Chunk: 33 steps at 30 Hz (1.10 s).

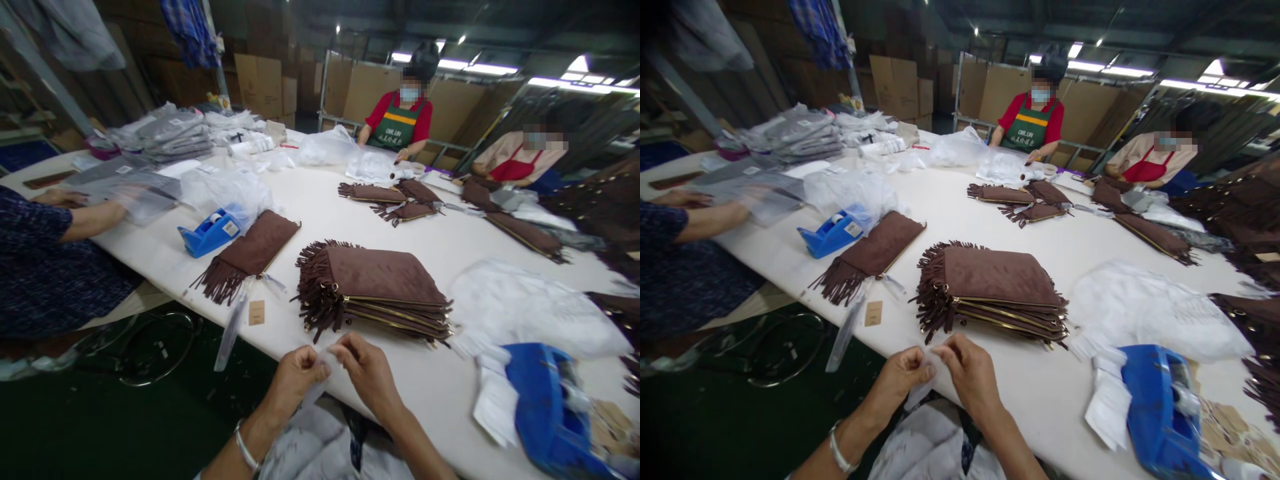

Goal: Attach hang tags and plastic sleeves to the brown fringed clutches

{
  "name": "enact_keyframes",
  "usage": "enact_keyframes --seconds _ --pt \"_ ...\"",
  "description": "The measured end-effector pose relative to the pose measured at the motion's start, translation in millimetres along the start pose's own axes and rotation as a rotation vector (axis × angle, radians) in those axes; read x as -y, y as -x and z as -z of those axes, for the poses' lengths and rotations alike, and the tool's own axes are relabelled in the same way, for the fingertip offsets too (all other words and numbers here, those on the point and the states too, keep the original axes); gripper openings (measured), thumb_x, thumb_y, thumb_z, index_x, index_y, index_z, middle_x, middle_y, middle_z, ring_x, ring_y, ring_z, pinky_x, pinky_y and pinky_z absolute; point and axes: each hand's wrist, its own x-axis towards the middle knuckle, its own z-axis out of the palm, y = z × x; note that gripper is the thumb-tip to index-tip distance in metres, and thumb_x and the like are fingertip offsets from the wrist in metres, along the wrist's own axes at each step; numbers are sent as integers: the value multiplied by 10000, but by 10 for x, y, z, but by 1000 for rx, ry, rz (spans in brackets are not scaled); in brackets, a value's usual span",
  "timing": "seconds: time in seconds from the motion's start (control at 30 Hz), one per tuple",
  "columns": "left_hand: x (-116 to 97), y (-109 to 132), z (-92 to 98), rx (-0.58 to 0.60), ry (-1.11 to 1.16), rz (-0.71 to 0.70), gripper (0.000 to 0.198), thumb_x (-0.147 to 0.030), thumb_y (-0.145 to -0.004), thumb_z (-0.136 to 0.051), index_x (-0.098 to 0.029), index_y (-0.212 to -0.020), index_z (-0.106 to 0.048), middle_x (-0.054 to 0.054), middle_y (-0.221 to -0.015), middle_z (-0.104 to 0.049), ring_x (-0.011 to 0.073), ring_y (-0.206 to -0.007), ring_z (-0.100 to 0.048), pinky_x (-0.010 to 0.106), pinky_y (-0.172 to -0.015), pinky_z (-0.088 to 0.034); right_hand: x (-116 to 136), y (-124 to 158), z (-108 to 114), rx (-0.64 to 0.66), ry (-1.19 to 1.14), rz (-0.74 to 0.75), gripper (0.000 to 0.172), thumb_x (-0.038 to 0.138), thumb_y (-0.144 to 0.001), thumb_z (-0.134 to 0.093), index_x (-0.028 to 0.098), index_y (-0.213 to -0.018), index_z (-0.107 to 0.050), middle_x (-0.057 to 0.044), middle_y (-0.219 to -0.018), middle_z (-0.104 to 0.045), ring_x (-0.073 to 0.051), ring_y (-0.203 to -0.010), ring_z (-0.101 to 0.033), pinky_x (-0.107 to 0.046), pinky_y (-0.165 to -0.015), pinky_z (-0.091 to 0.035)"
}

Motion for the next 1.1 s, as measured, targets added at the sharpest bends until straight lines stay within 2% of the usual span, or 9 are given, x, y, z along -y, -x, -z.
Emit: enact_keyframes --seconds 0.1,0.23,0.4,0.57,0.7,0.9,1.0,1.1 --pt "11 -37 10 -95 -100 -48 311 -362 -691 -744 -161 -619 -517 -47 -568 -497 98 -555 -417 218 -547 -298 -16 -185 52 -198 -2 -85 302 495 -890 -485 220 -889 -609 -7 -703 -645 -160 -627 -581 -247 -611 -404" --pt "-86 -15 0 -135 -275 -93 223 -342 -767 -653 -159 -658 -588 -27 -617 -557 130 -623 -467 227 -591 -336 16 -365 19 -245 79 -93 347 539 -834 -549 214 -938 -618 -28 -730 -678 -176 -626 -600 -262 -611 -409" --pt "-269 8 -44 -177 -453 -159 214 -347 -813 -589 -173 -729 -682 8 -700 -653 187 -712 -545 246 -637 -377 29 -465 -19 -144 -60 -141 316 509 -826 -557 210 -733 -598 -16 -634 -643 -150 -540 -563 -253 -551 -395" --pt "-313 -13 -53 -184 -486 -195 222 -333 -836 -571 -206 -908 -738 31 -794 -711 219 -783 -602 262 -708 -415 86 -482 79 56 -488 -269 359 518 -774 -630 191 -659 -538 41 -488 -500 -97 -444 -428 -223 -466 -317" --pt "-321 -13 -61 -170 -469 -198 239 -324 -846 -565 -221 -973 -739 38 -839 -723 223 -806 -613 264 -718 -423 187 -452 151 136 -713 -325 387 527 -739 -665 177 -643 -534 49 -492 -492 -69 -427 -371 -217 -455 -270" --pt "-317 -27 -52 -189 -414 -218 234 -344 -829 -601 -222 -971 -742 55 -904 -725 232 -868 -619 274 -778 -436 190 -450 161 125 -738 -323 370 502 -750 -670 176 -653 -524 55 -490 -485 -66 -438 -360 -218 -462 -260" --pt "-231 -86 -17 -158 -267 -161 259 -377 -793 -644 -197 -958 -730 59 -867 -719 228 -843 -619 279 -743 -450 158 -458 136 93 -720 -292 361 487 -760 -667 181 -663 -501 56 -503 -489 -73 -465 -393 -212 -481 -296" --pt "-129 -172 26 -104 -48 -82 312 -411 -703 -729 -164 -894 -719 65 -803 -720 227 -791 -628 285 -706 -461 132 -464 100 76 -738 -324 376 504 -742 -675 190 -672 -480 49 -523 -524 -86 -473 -435 -215 -487 -339"
